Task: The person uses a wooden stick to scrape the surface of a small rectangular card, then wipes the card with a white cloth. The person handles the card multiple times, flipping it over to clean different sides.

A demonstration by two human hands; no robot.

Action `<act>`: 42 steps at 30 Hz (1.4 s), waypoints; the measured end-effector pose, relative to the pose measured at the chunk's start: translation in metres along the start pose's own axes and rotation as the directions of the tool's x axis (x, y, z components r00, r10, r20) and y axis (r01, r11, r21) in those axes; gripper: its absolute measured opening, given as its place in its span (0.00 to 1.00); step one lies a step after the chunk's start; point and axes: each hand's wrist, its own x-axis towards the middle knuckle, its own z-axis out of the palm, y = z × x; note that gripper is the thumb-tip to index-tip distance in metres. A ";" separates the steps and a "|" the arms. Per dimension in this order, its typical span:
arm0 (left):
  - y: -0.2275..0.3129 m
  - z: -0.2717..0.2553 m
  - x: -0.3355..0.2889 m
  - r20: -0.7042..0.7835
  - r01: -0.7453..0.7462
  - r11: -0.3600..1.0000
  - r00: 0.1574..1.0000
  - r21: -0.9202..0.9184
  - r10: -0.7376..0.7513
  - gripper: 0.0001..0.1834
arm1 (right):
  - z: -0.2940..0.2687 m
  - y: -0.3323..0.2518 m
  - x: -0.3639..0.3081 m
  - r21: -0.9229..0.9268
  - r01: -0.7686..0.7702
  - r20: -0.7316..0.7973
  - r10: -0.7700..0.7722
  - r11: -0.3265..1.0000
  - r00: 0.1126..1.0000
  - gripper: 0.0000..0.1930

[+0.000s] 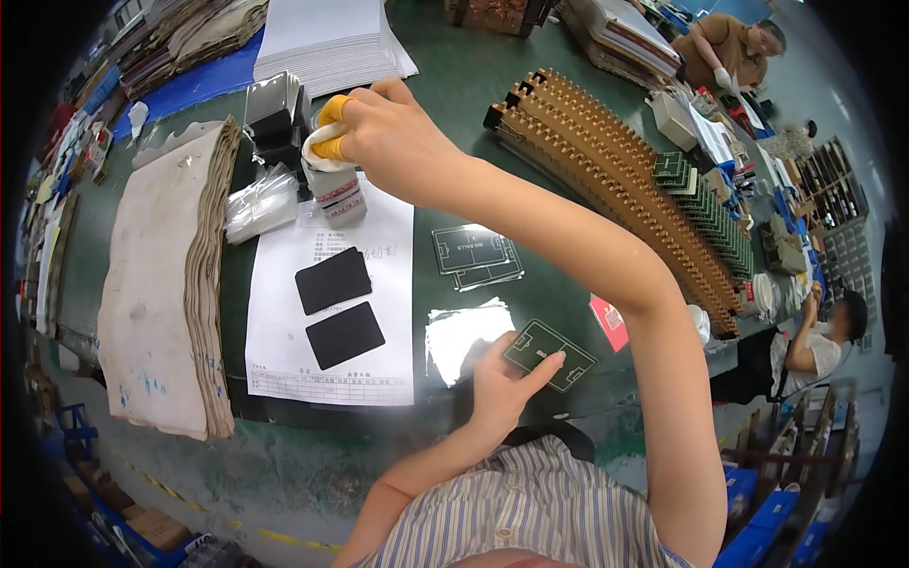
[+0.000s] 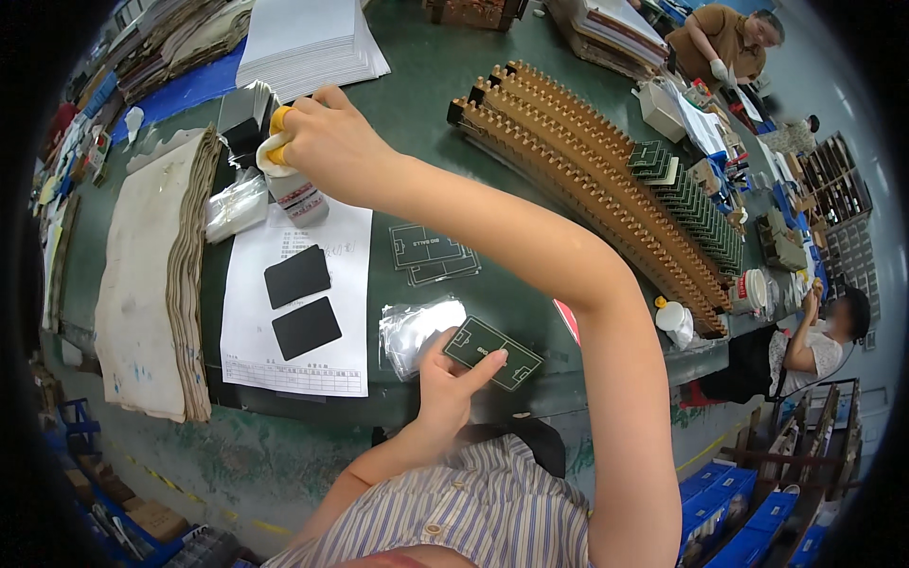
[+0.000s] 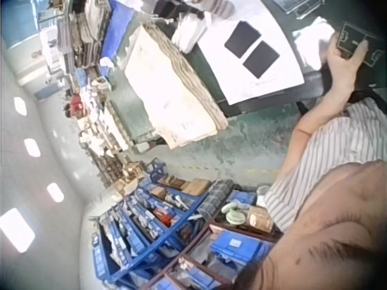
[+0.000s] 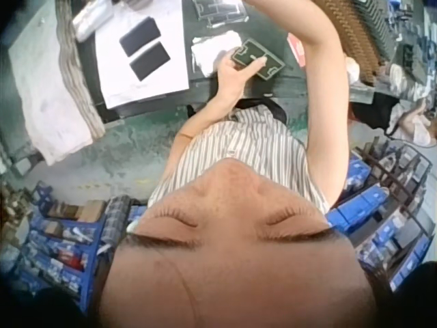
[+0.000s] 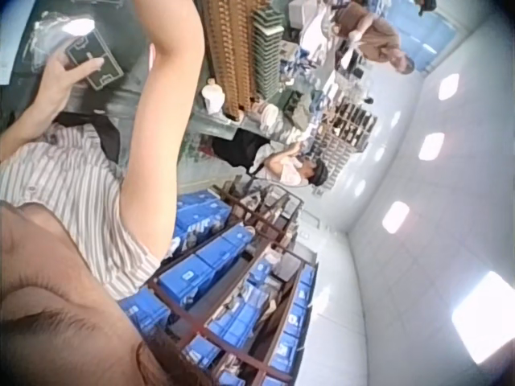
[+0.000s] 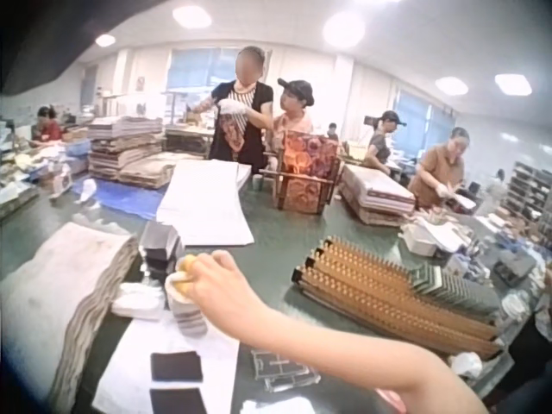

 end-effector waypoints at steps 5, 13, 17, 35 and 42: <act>0.001 0.000 0.002 -0.003 0.011 1.000 1.000 -0.001 -0.011 0.15 | -0.004 0.002 -0.005 0.218 -0.160 -0.027 0.170 0.963 0.985 0.09; 0.000 -0.001 0.003 0.005 -0.008 0.999 1.000 -0.052 0.008 0.12 | -0.073 0.010 -0.034 0.770 -0.516 0.638 0.471 -0.375 0.610 0.14; -0.005 -0.003 0.004 0.009 0.004 0.998 1.000 -0.060 -0.004 0.13 | -0.097 0.015 -0.069 0.722 -0.493 0.689 0.430 -0.486 0.584 0.16; -0.002 0.020 0.001 0.141 0.167 0.975 0.972 0.146 -0.187 0.17 | -0.231 -0.098 -0.244 -0.010 -0.446 0.077 0.446 0.895 0.892 0.11; -0.011 0.035 -0.004 0.178 0.219 0.953 0.950 0.210 -0.257 0.16 | -0.225 -0.105 -0.260 -0.103 -0.429 0.198 0.441 0.897 0.875 0.14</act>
